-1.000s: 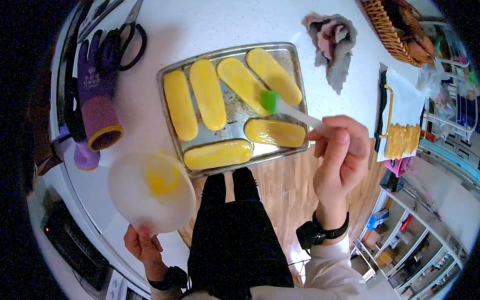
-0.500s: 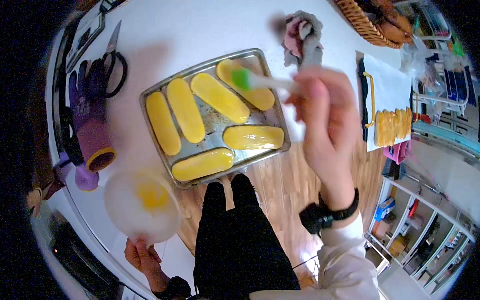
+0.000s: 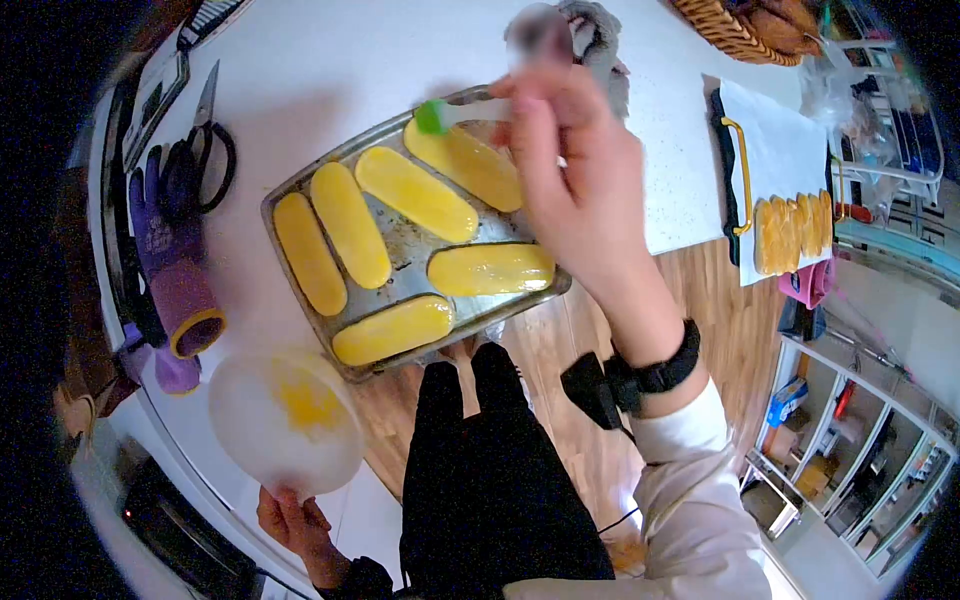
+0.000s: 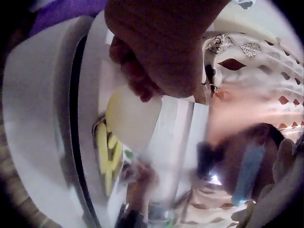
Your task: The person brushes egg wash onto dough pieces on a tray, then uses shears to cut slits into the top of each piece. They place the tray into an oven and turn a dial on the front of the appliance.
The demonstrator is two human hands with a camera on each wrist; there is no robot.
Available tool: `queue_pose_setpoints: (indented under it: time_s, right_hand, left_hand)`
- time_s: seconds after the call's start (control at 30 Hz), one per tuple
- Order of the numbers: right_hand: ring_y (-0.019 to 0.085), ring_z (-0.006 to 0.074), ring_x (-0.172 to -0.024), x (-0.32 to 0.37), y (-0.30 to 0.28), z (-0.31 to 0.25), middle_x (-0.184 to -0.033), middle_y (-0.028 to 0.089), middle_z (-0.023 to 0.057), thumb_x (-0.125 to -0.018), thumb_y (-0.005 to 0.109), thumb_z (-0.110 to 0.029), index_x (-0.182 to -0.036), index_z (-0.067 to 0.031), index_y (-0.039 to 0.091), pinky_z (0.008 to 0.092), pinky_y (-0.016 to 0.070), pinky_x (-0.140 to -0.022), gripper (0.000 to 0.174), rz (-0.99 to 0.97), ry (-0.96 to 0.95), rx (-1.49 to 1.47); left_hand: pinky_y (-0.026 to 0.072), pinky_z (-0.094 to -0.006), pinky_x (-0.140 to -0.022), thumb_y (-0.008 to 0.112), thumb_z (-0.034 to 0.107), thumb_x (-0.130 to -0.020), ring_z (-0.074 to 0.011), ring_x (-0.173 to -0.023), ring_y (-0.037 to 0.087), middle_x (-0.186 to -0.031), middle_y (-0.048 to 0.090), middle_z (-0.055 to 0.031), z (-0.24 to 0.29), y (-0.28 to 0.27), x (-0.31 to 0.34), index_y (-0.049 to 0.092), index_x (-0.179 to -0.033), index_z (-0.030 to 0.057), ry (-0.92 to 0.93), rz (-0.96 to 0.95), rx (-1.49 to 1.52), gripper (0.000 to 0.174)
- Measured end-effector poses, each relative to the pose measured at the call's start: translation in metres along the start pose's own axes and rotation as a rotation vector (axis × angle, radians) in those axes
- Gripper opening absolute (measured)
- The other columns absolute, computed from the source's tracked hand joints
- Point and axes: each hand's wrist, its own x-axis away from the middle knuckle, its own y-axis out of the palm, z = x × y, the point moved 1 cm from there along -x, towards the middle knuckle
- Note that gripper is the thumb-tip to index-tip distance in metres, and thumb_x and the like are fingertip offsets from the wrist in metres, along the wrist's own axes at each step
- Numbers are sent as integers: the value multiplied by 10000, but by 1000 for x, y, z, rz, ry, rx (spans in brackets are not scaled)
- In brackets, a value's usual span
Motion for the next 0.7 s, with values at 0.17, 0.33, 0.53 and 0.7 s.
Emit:
queue_pose_setpoints:
  time_s: [0.17,0.33,0.53,0.7]
  right_hand:
    - [435,34,-556,22,-22,11,-695,553,26,-922,408,-146,-950,-35,509,162,336,-498,152,67,127,57]
    - [415,35,-519,55,-56,4,-661,550,33,-929,386,-164,-948,-38,509,161,312,-472,177,142,231,79]
    - [464,52,-539,50,-45,-6,-707,562,52,-928,383,-155,-948,-31,501,175,361,-487,172,221,201,-162]
    - [496,55,-588,68,-41,3,-707,550,28,-919,394,-126,-940,-33,504,176,382,-509,145,173,240,13]
  left_hand:
    - [215,-195,-228,516,254,-851,-61,-281,327,-646,559,-109,4,1,3,507,-891,-67,29,-4,-32,324]
    - [237,-192,-225,504,227,-860,-66,-274,325,-657,559,-123,1,5,4,504,-916,-72,47,-9,-15,304]
    - [253,-186,-228,508,242,-857,-65,-286,334,-688,563,-121,-1,7,6,503,-962,-81,41,-69,11,339]
    - [241,-188,-232,499,265,-861,-65,-271,321,-610,541,-91,8,14,5,514,-918,-72,60,-21,-22,342]
